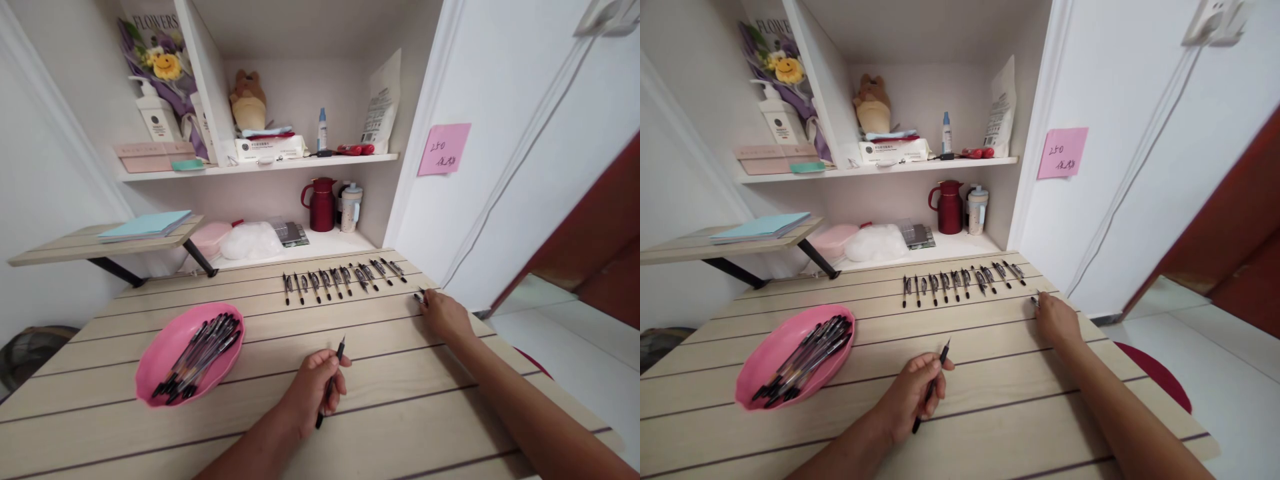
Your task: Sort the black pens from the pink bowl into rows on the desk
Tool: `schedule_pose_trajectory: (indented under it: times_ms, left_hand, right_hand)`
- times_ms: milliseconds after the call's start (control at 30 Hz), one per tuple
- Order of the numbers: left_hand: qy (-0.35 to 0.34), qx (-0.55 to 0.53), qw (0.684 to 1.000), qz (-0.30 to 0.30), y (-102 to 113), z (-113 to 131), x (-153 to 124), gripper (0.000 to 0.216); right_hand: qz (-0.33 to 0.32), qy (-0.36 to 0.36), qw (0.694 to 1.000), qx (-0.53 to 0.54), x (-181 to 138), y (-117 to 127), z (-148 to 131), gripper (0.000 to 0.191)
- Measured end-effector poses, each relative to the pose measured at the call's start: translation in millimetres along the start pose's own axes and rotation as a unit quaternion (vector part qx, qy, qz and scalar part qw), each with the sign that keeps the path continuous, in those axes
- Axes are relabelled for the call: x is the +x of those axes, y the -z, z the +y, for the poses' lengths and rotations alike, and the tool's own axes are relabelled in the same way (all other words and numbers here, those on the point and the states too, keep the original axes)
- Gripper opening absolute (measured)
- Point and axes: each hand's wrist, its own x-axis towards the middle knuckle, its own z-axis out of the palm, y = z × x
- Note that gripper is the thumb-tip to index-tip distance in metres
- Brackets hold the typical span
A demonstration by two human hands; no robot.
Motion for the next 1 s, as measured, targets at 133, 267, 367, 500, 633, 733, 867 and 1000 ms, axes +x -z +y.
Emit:
schedule_pose_trajectory:
  times_ms: [133, 267, 367, 500, 633, 733, 867, 1000]
  left_hand:
    - [-0.001, 0.001, 1.000, 0.003, -1, 1, 0, 0.032]
    - [0.001, 0.003, 1.000, 0.004, -1, 2, -1, 0.033]
    - [-0.001, 0.004, 1.000, 0.002, -1, 1, 0, 0.032]
    - [-0.006, 0.005, 1.000, -0.002, -1, 1, 0, 0.031]
    - [-0.009, 0.003, 1.000, 0.000, -1, 1, 0, 0.030]
    - [-0.011, 0.005, 1.000, -0.002, -1, 1, 0, 0.029]
    - [-0.008, 0.006, 1.000, -0.002, -1, 1, 0, 0.029]
    - [-0.007, 0.004, 1.000, -0.007, 0, 1, 1, 0.031]
  right_hand:
    - [0.004, -0.018, 0.999, 0.029, -2, 6, 7, 0.024]
    - [0.007, -0.035, 0.997, 0.066, -9, 13, 24, 0.027]
    - [-0.001, -0.029, 0.997, 0.077, -17, 14, 35, 0.027]
    - [-0.031, -0.019, 0.998, 0.050, -24, 12, 36, 0.026]
    - [-0.069, -0.016, 0.997, -0.003, -23, 11, 29, 0.024]
    - [-0.087, 0.000, 0.996, -0.032, -19, 10, 26, 0.022]
    - [-0.093, 0.014, 0.995, -0.036, -13, 8, 25, 0.020]
    - [-0.093, 0.015, 0.995, -0.031, -11, 6, 25, 0.021]
